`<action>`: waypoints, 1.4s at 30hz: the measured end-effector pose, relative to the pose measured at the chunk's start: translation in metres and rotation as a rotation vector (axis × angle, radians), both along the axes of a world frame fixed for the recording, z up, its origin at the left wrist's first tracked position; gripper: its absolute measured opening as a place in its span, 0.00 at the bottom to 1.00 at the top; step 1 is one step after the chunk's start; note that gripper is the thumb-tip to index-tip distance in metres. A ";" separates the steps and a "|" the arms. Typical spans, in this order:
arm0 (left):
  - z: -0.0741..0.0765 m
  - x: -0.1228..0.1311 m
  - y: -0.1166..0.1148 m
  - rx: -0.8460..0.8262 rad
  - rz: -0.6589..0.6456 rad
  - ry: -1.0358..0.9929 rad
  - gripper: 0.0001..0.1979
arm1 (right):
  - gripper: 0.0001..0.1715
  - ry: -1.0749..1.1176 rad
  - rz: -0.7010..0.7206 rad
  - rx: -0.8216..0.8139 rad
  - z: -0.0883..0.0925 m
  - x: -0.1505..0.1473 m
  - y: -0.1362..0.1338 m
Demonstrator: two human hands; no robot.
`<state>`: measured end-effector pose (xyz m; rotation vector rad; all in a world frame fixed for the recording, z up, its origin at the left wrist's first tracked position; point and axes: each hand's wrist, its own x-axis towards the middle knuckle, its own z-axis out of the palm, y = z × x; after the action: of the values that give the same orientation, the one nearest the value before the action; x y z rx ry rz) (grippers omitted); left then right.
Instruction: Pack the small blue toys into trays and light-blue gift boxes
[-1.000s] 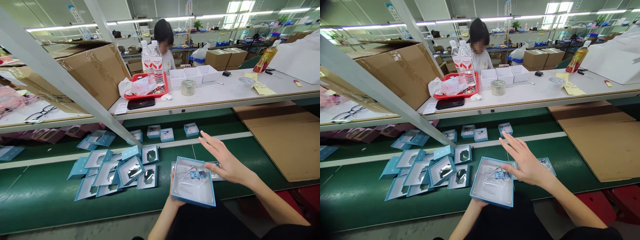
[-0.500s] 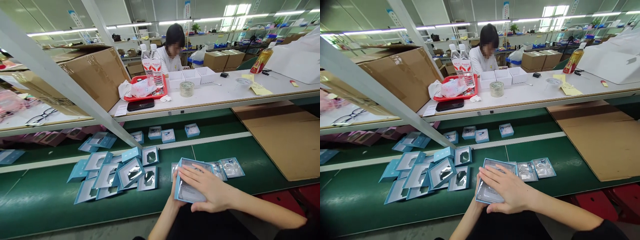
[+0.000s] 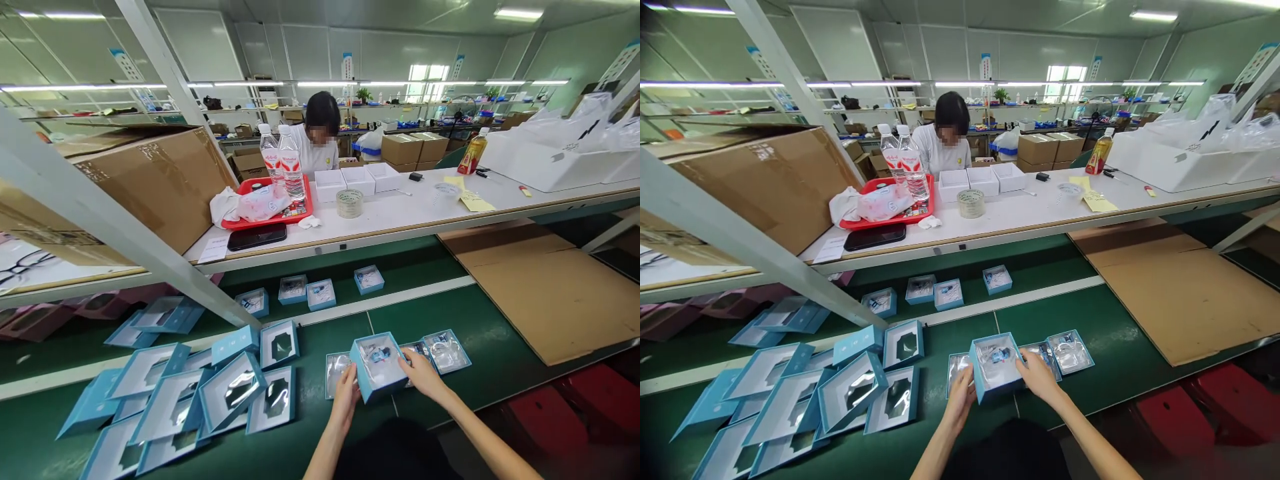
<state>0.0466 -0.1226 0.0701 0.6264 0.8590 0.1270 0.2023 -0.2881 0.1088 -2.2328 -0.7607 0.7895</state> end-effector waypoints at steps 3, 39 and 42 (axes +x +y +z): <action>-0.021 0.004 0.010 0.329 -0.131 0.082 0.29 | 0.20 -0.038 -0.058 -0.134 -0.033 0.035 -0.002; -0.096 0.204 0.187 1.402 -0.891 0.824 0.29 | 0.29 -0.430 0.498 -0.312 -0.127 0.250 0.185; -0.105 0.213 0.190 1.412 -0.964 0.767 0.25 | 0.25 -0.394 0.518 -0.332 -0.136 0.252 0.200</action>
<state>0.2597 0.0675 -0.0354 2.4598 1.0120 -0.4726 0.4547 -0.0883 -0.0276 -2.5610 -1.5375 0.7567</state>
